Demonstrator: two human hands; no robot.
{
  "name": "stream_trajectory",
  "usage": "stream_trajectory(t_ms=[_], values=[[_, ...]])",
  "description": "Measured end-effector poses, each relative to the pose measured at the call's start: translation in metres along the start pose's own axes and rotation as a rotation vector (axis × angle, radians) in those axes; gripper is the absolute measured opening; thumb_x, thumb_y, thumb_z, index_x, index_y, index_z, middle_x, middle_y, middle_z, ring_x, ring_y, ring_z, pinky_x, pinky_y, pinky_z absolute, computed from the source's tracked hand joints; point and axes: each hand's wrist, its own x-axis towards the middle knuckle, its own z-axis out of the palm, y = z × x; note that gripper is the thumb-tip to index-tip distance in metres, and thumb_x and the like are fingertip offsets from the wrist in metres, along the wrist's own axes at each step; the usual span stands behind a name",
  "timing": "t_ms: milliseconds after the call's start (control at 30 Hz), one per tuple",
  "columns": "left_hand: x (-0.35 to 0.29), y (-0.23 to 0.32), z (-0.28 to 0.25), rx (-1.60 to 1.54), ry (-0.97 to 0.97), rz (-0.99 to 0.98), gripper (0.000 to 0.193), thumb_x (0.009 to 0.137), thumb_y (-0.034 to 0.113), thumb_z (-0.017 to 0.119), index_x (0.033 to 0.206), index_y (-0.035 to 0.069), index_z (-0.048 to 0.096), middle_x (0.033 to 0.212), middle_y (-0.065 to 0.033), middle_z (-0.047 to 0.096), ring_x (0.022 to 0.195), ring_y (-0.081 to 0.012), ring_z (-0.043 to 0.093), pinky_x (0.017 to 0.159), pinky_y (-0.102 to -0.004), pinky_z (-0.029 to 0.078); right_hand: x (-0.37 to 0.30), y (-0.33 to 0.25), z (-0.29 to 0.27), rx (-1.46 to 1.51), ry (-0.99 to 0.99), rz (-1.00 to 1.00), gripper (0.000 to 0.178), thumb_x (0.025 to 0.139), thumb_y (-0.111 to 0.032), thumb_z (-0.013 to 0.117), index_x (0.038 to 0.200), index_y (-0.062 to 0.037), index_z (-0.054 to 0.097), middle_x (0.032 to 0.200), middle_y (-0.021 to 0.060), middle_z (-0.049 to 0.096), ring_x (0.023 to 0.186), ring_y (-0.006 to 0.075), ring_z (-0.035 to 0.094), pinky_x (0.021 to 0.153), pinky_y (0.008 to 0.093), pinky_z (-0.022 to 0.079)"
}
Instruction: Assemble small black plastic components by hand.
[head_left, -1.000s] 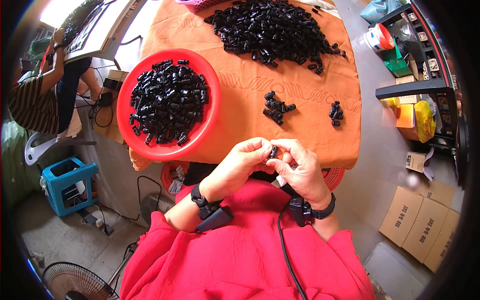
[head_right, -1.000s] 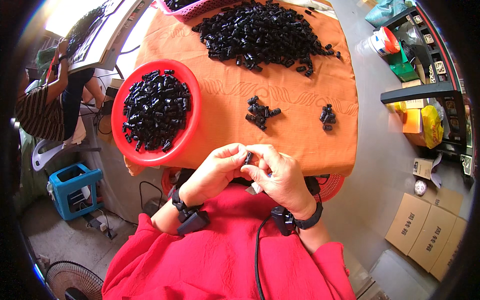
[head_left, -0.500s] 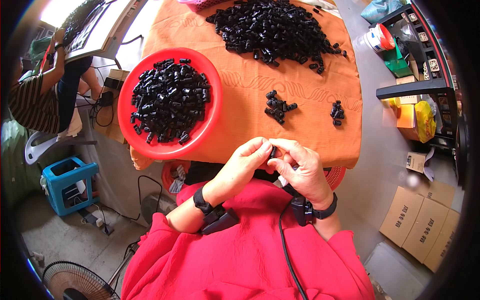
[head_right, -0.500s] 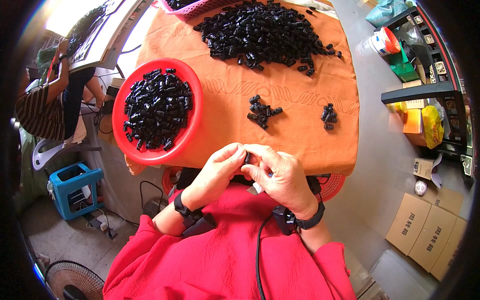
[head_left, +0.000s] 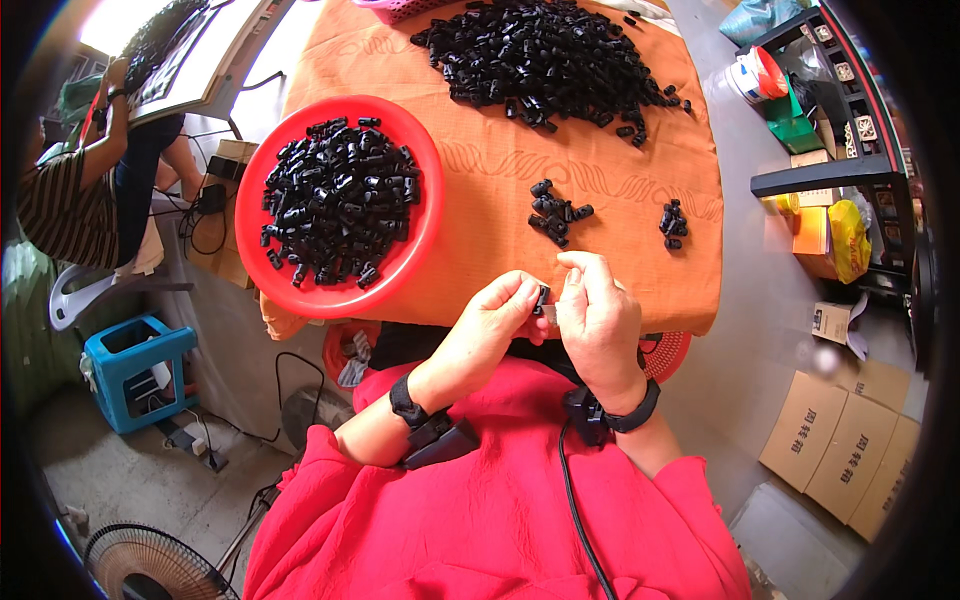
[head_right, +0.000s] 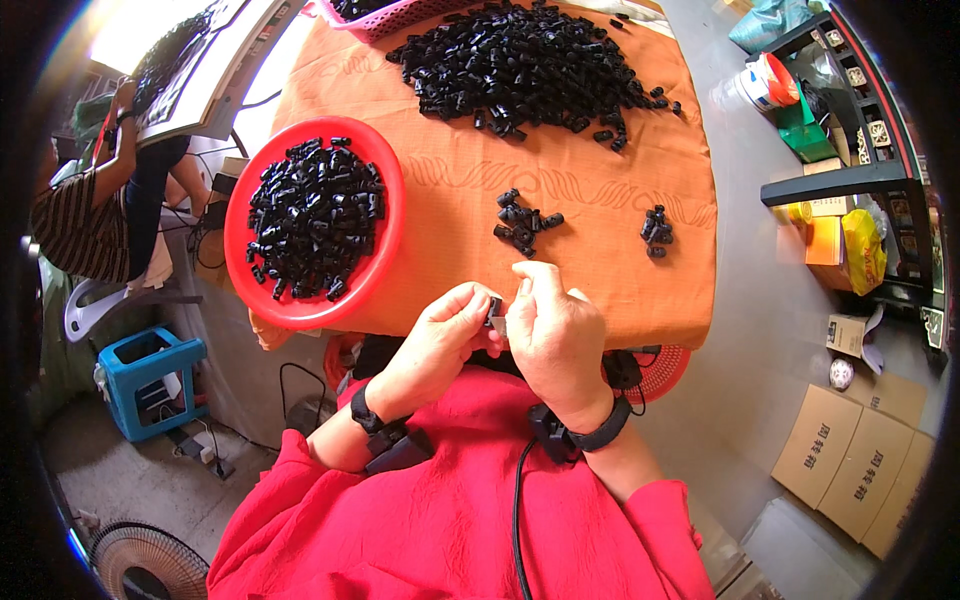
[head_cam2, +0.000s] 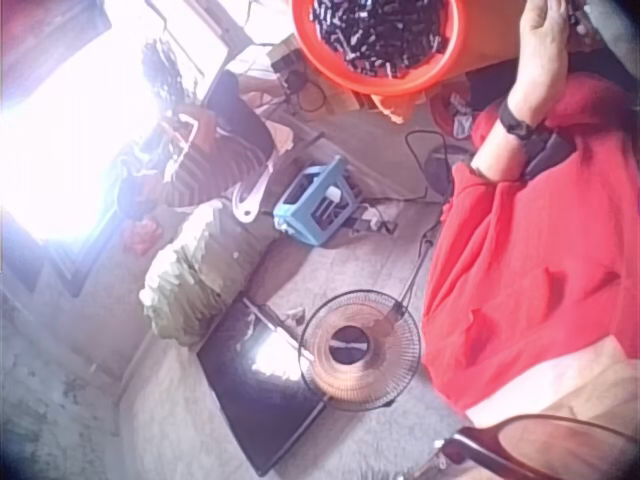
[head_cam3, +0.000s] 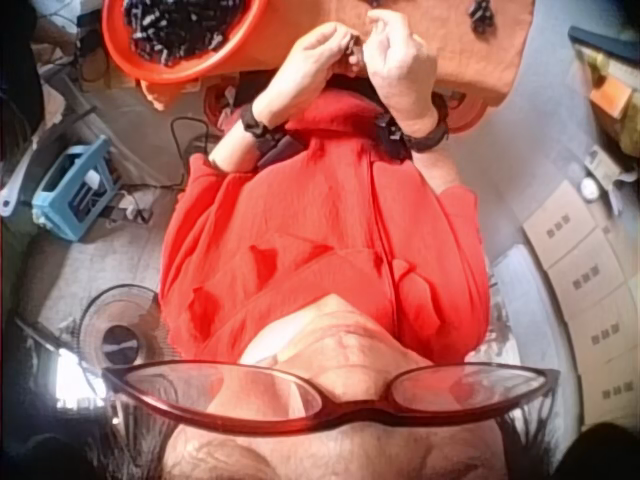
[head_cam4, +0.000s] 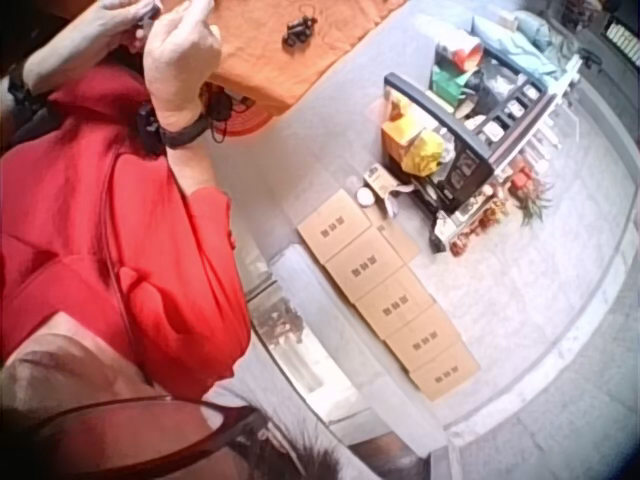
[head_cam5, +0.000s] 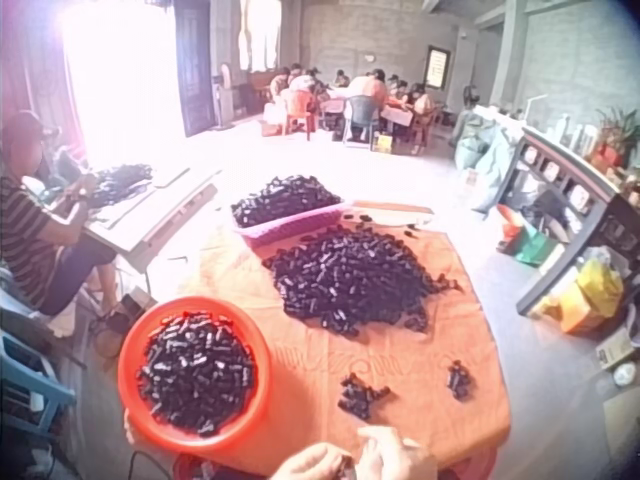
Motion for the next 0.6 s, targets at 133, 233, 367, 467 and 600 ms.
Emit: stream_trajectory(t_ms=[133, 233, 367, 467, 600], values=[[0.0013, -0.0023, -0.0018, -0.033, 0.001, 0.002, 0.023, 0.106, 0.025, 0.046, 0.105, 0.005, 0.057, 0.087, -0.0015, 0.058, 0.082, -0.0120, 0.056, 0.077, -0.0276, 0.047, -0.0036, 0.0029, 0.0068, -0.026, 0.016, -0.008, 0.019, 0.089, -0.003, 0.057, 0.108, -0.0043, 0.062, 0.062, 0.0127, 0.061, 0.061, 0.0332, 0.062, 0.057, 0.0432, 0.049], [0.0015, -0.0025, -0.0016, -0.031, 0.007, -0.001, 0.022, 0.107, 0.024, 0.045, 0.105, 0.005, 0.056, 0.088, -0.0017, 0.058, 0.082, -0.0124, 0.056, 0.077, -0.0278, 0.047, -0.0035, 0.0011, 0.0086, -0.011, 0.039, -0.005, 0.019, 0.089, -0.003, 0.057, 0.108, -0.0041, 0.062, 0.063, 0.0130, 0.061, 0.062, 0.0330, 0.063, 0.058, 0.0436, 0.049], [0.0018, -0.0038, -0.0018, -0.015, 0.007, 0.001, 0.022, 0.107, 0.023, 0.045, 0.105, 0.004, 0.056, 0.089, -0.0019, 0.058, 0.082, -0.0124, 0.056, 0.078, -0.0278, 0.047, -0.0042, 0.0014, 0.0097, -0.008, 0.044, 0.008, 0.019, 0.089, -0.003, 0.057, 0.107, -0.0039, 0.062, 0.063, 0.0134, 0.062, 0.062, 0.0334, 0.063, 0.058, 0.0439, 0.049], [0.0020, -0.0048, -0.0017, -0.005, 0.020, -0.004, 0.022, 0.107, 0.023, 0.044, 0.105, 0.004, 0.055, 0.090, -0.0018, 0.058, 0.083, -0.0123, 0.055, 0.078, -0.0277, 0.047, -0.0044, 0.0024, 0.0097, -0.030, 0.034, 0.008, 0.019, 0.089, -0.004, 0.058, 0.107, -0.0037, 0.062, 0.064, 0.0137, 0.062, 0.063, 0.0336, 0.063, 0.058, 0.0441, 0.049], [0.0015, -0.0052, -0.0011, 0.006, 0.028, -0.003, 0.021, 0.107, 0.022, 0.044, 0.105, 0.004, 0.055, 0.089, -0.0014, 0.057, 0.082, -0.0121, 0.055, 0.078, -0.0274, 0.047, -0.0047, 0.0013, 0.0099, -0.050, 0.037, -0.006, 0.019, 0.089, -0.004, 0.057, 0.107, -0.0036, 0.062, 0.066, 0.0143, 0.063, 0.063, 0.0339, 0.063, 0.058, 0.0444, 0.049]])
